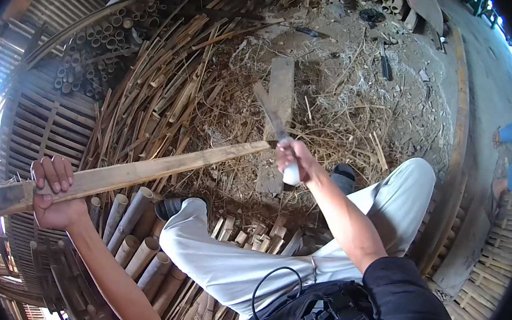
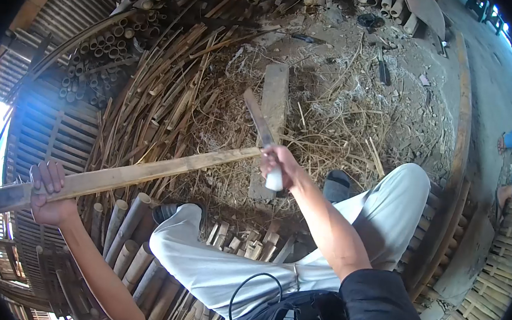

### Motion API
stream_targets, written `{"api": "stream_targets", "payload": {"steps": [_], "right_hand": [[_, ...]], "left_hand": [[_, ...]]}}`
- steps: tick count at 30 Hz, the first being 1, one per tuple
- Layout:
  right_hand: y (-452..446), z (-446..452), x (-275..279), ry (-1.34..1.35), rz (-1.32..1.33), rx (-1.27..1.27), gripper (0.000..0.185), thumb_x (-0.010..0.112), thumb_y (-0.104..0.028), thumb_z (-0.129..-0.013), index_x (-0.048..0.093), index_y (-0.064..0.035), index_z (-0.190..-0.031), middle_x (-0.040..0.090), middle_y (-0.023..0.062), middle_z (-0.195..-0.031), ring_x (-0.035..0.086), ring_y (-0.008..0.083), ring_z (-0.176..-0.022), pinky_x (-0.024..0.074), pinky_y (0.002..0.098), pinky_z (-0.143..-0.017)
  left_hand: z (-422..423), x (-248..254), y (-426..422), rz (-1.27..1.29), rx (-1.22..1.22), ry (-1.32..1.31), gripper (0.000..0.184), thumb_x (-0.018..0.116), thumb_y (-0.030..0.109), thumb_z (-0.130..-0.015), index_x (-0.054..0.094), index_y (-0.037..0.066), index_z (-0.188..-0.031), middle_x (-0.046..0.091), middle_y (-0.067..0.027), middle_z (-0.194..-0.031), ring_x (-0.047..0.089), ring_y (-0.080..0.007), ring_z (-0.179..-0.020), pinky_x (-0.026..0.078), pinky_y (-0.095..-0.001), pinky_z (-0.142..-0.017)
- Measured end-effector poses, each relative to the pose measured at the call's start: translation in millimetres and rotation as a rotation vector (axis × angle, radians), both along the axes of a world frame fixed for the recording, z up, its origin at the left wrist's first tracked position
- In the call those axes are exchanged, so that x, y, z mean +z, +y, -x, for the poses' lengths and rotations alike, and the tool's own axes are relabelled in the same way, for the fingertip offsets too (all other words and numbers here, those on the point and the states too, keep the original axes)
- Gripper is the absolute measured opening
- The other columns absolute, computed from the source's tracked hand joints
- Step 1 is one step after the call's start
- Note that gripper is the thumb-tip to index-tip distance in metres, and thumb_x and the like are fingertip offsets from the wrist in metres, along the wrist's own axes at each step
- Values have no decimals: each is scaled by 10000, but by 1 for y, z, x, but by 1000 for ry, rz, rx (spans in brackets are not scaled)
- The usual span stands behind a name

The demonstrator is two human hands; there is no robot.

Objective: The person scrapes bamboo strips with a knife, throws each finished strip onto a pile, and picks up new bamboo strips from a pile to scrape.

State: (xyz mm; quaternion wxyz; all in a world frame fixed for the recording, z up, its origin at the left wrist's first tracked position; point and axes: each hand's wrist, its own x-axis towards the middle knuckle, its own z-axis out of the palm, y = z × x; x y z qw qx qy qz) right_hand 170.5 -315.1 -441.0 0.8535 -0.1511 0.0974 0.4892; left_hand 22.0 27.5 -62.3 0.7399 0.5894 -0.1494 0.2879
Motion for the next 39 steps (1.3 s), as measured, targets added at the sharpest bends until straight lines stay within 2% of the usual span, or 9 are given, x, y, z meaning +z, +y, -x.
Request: {"api": "stream_targets", "payload": {"steps": [2,3,7,10,15,25,29,36,39], "right_hand": [[15,-17,49,-123,445,-68,134,587,-116,-844,526,-92,-726,519,3,-578,505,100,-479,477,285,-469],[18,-21,58,-250,701,-37,96,590,-120,-840,562,-55,-776,545,36,-606,522,117,-495,489,285,-496],[-31,-4,69,-753,1201,80,211,636,-147,-819,600,60,-827,595,83,-591,573,155,-464,487,300,-430],[-58,21,23,-756,1399,115,293,671,-203,-802,621,48,-658,615,111,-548,588,186,-441,467,320,-433],[-46,45,-4,-643,1382,195,415,676,-299,-803,622,69,-619,611,161,-548,612,249,-474,480,355,-480],[-37,57,-4,-1148,1489,439,460,643,-336,-779,639,120,-840,659,291,-833,679,393,-786,549,445,-664],[-56,54,-25,-996,1488,578,402,605,-245,-733,632,138,-852,664,242,-751,684,334,-678,554,405,-577],[-107,-5,-49,-695,1539,-183,293,551,-134,-802,541,-39,-525,517,45,-455,503,147,-378,425,329,-387],[-119,-23,-2,-415,1375,-244,201,597,-108,-792,579,-7,-619,538,62,-498,519,151,-398,425,320,-387]], "left_hand": [[4,3,-13,11,133,76,320,512,93,-534,448,48,-844,420,-79,-725,404,-181,-621,368,-286,-611],[12,5,-11,42,242,117,484,517,77,-545,472,-17,-1017,511,-149,-897,524,-260,-836,445,-365,-807],[42,7,26,109,526,227,465,532,35,-620,490,-27,-1079,558,-219,-1155,512,-331,-1175,383,-481,-1049],[57,-7,20,218,588,102,424,553,47,-663,495,-34,-1075,549,-194,-1074,550,-276,-1022,410,-437,-971],[80,14,11,67,200,220,218,483,13,-822,431,0,-1033,405,-66,-869,435,-179,-821,344,-375,-906],[59,12,-37,72,623,188,191,492,37,-773,410,37,-946,408,-87,-869,436,-202,-848,349,-429,-960],[67,6,-14,63,591,153,215,493,33,-724,399,52,-916,406,-92,-856,439,-209,-834,360,-419,-935],[72,3,-10,33,563,162,242,514,27,-697,395,61,-904,394,-77,-831,434,-196,-773,358,-368,-830],[71,2,-6,42,521,127,258,526,26,-687,397,60,-909,395,-77,-836,432,-194,-763,354,-368,-818]]}}
